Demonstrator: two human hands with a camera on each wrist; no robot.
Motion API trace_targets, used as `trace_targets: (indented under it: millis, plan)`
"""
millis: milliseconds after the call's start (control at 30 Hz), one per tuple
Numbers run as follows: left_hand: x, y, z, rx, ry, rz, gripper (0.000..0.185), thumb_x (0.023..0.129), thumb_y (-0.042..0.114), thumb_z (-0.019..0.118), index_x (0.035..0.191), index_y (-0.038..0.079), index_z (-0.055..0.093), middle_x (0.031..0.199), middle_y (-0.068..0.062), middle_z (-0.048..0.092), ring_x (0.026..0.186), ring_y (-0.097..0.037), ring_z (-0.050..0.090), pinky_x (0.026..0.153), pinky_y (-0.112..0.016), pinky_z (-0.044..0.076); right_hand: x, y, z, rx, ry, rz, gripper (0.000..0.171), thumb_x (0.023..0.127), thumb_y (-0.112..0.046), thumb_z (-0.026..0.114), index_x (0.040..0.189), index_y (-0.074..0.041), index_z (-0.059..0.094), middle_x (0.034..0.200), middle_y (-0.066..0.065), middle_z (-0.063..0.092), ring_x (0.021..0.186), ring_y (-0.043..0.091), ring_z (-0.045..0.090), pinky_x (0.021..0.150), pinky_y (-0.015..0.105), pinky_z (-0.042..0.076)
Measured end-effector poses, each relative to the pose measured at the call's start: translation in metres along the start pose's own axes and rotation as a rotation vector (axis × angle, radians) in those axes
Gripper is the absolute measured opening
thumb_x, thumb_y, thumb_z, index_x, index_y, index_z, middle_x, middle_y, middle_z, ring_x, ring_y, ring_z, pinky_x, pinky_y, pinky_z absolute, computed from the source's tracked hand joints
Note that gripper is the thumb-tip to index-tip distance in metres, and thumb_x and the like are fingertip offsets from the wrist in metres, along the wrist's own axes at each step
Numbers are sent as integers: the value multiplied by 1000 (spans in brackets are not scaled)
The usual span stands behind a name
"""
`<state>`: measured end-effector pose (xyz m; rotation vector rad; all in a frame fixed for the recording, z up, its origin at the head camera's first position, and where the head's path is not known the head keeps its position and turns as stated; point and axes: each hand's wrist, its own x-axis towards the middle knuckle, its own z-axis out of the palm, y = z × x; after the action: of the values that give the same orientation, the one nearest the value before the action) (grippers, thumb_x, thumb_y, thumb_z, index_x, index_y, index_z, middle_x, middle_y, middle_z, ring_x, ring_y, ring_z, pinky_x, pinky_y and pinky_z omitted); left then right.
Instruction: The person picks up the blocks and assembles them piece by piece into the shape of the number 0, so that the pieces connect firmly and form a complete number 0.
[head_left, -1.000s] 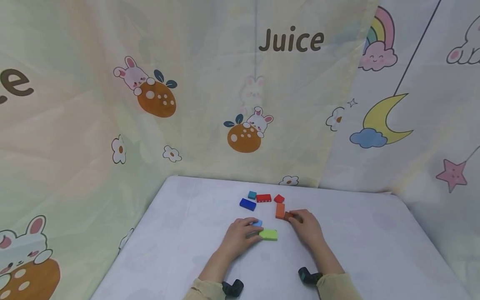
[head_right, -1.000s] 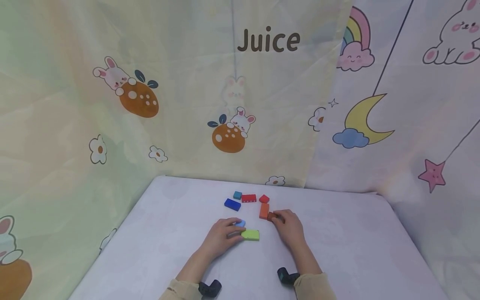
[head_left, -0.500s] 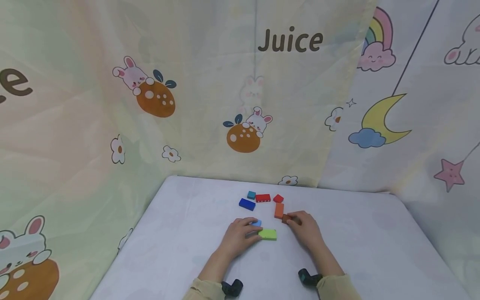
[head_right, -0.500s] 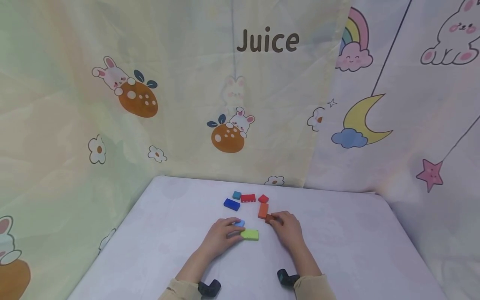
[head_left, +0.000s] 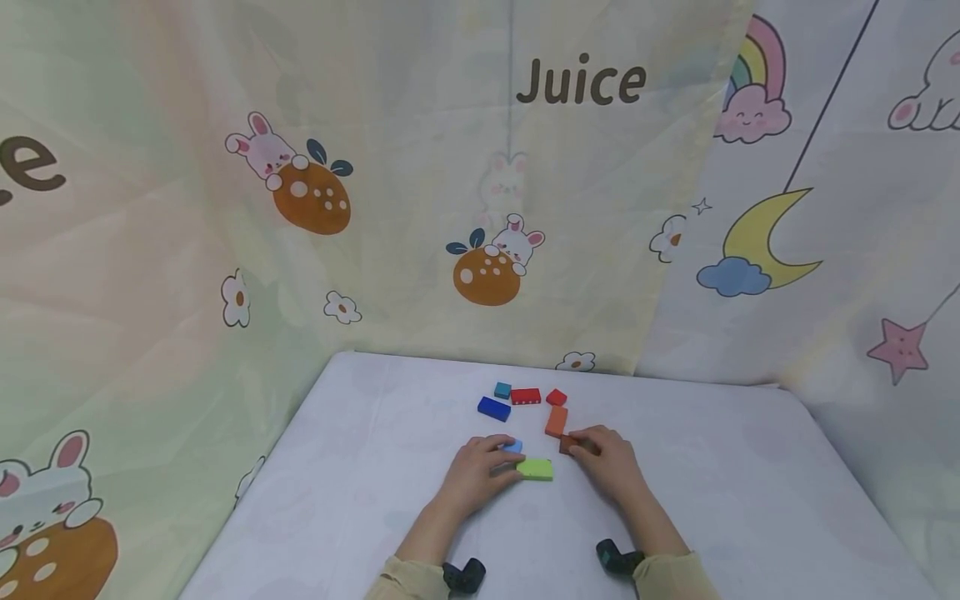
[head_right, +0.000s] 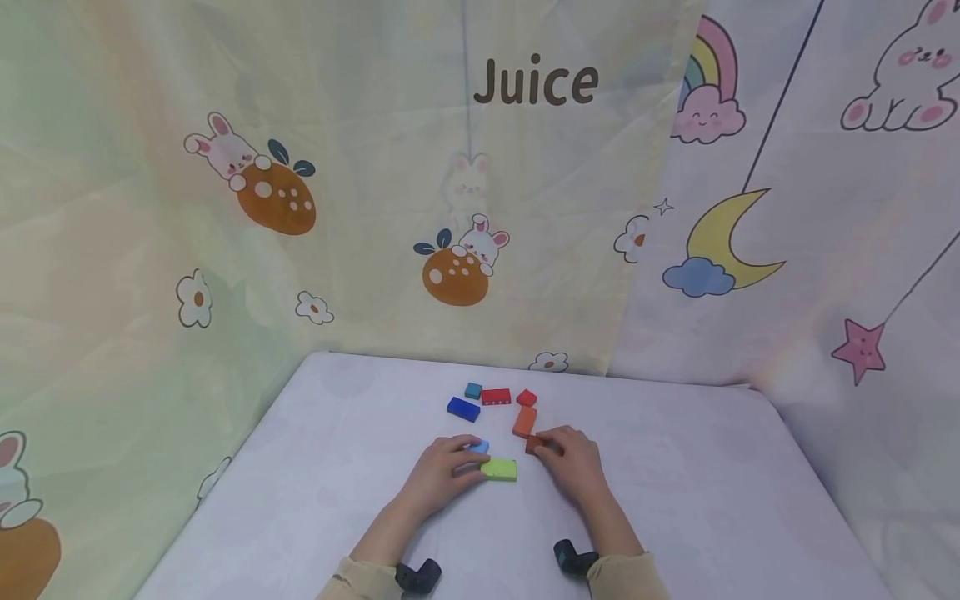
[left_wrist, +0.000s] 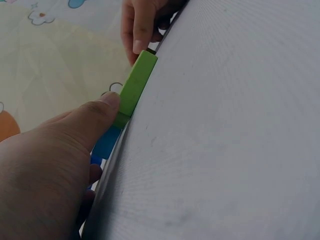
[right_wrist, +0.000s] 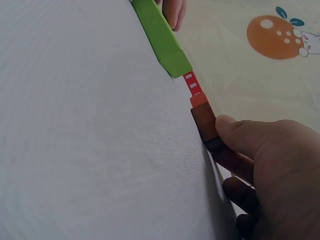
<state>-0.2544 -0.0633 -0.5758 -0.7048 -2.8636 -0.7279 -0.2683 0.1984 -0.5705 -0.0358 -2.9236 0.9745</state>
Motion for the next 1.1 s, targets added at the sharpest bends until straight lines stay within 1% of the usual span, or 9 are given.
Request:
trace_targets:
  millis: [200, 333, 500, 600, 833, 1100]
  plan:
    - [0, 0, 0, 11, 8, 5, 32, 90, 52, 66, 122, 46, 66, 141, 16, 55, 129, -14, 51, 106, -43, 45, -2, -2, -2, -14, 2, -42, 30, 89, -31, 73, 117, -24, 71, 117, 1, 68, 111, 24, 58, 102, 56, 41]
    - [0, -1, 0, 10, 14, 1, 35, 90, 51, 67, 124, 45, 65, 141, 15, 56, 129, -15, 51, 106, -44, 46, -3, -2, -2, -20, -6, -65, 29, 88, -31, 74, 116, -24, 71, 115, 0, 68, 112, 24, 58, 101, 57, 40]
    - [2, -3, 3, -28, 25, -53, 46, 88, 50, 69, 132, 41, 60, 140, 14, 56, 129, -13, 52, 106, -40, 47, -4, -3, -1, -17, -19, -86, 28, 87, -31, 75, 115, -25, 72, 115, -1, 68, 112, 23, 58, 100, 55, 41]
    - [2, -4, 4, -50, 21, -80, 48, 87, 51, 70, 133, 41, 59, 141, 14, 55, 129, -12, 52, 106, -39, 48, -4, -3, -1, -14, -21, -86, 28, 87, -32, 75, 114, -26, 72, 115, -3, 68, 112, 22, 58, 102, 54, 41]
    - [2, -5, 6, -37, 17, -64, 40, 88, 51, 69, 127, 44, 64, 141, 14, 54, 131, -13, 51, 107, -40, 47, -5, -2, -1, 8, -29, -116, 25, 86, -34, 76, 111, -28, 73, 115, -4, 69, 115, 22, 57, 106, 57, 38]
    - [0, -1, -1, -40, 32, -35, 38, 89, 49, 69, 125, 39, 66, 140, 12, 55, 129, -15, 52, 107, -41, 47, -9, -4, -3, -1, -55, -161, 28, 86, -35, 75, 114, -29, 72, 113, -7, 68, 115, 21, 56, 105, 55, 40]
